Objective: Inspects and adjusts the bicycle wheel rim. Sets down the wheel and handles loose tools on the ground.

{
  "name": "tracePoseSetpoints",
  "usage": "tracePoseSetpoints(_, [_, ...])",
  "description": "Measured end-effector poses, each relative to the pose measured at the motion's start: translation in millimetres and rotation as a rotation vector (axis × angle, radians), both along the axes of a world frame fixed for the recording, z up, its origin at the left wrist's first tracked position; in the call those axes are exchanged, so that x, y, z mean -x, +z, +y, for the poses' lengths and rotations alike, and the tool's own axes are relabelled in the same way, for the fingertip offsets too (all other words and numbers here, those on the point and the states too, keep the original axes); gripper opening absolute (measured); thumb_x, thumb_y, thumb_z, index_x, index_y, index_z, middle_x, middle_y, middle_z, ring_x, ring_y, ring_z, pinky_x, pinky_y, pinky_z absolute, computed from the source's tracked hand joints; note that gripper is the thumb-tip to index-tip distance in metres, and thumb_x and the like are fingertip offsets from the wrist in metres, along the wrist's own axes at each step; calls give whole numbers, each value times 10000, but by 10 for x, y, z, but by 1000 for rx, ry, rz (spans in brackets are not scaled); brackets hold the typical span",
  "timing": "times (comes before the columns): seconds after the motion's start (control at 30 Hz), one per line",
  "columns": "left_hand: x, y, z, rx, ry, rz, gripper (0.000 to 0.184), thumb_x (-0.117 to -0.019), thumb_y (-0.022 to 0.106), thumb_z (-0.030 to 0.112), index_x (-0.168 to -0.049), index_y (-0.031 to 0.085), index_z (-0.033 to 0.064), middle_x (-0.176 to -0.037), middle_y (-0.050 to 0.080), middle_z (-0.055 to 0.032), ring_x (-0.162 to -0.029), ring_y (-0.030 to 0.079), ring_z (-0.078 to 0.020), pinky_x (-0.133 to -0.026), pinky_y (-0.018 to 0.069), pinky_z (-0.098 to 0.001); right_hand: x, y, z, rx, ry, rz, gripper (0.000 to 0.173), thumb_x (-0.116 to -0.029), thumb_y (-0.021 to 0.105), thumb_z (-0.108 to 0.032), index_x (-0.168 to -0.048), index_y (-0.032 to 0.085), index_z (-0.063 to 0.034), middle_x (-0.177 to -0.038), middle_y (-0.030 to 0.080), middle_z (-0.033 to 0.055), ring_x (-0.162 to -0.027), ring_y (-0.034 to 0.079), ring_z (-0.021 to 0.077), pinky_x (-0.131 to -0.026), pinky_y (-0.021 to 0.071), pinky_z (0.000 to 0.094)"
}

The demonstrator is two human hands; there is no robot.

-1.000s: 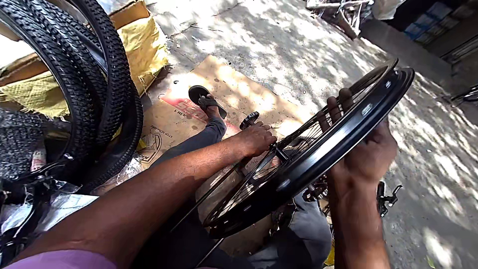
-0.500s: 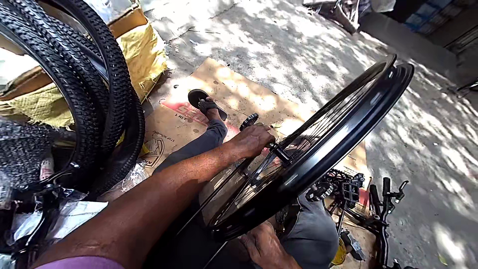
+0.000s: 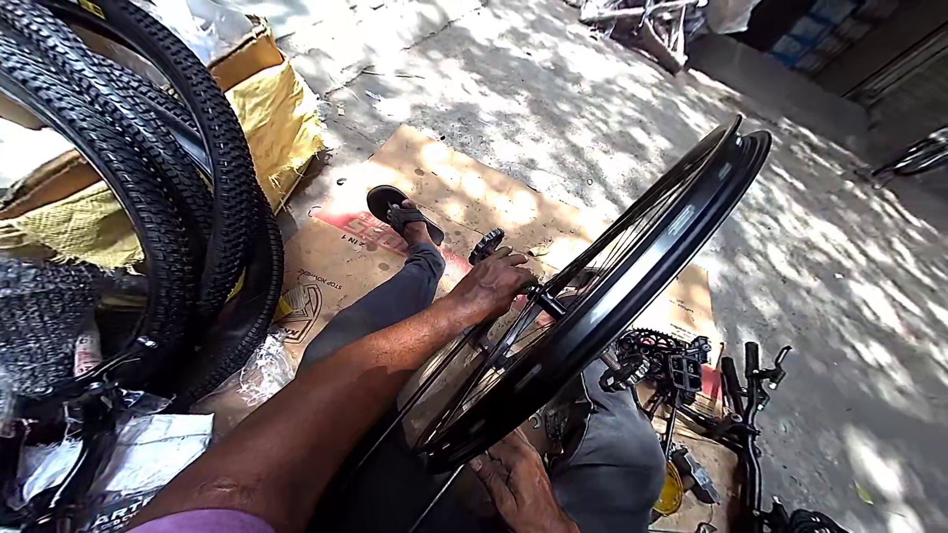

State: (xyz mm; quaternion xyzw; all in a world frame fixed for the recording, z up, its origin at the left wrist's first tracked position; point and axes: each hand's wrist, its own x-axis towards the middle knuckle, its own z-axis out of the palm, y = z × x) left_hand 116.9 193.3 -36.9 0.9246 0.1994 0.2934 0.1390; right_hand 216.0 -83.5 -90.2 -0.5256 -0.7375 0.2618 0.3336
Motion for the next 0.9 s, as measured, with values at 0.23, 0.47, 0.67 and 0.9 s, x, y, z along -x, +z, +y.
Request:
tracePoseSetpoints(0.23, [-52,-96,-78,-52,54,-89,144,-980,598,53,-1015,737,49,-1048,753,-119,-1086,710,-297,-1157,394,-529,83,-67,-20,-25,-35,-6,501,-1057,495,-478,-890,746,-78,-1128,730,68,-1205,642,173,-1226,330,460])
tracePoseSetpoints(0.47, [21,-39,-89,-6,20,-48,162,-1000,600,65,-1107,718,36,-1100,740,-140,-1124,696,-301,-1192,353,-530,37,19,-12,39,-44,66,498,-1055,507,-471,-899,753,-67,-1158,735,72,-1226,637,184,-1210,368,431])
tracePoseSetpoints(0.67, [38,35,-109,8,18,-4,170,-991,610,54,-1119,722,45,-1126,738,-127,-1144,684,-296,-1196,343,-518,-394,440,92,-408,-490,2,332,-1024,567,-362,-888,725,-104,-1234,687,103,-1247,605,231,-1055,516,416])
tracePoseSetpoints(0.9, [-68,58,-70,42,60,178,237,-994,574,15,-1164,725,80,-1177,737,-82,-1178,665,-250,-1201,327,-477,-1424,336,803,-226,-748,196,467,-1092,263,-401,-1023,616,-104,-770,640,25,-590,630,145,-517,550,343])
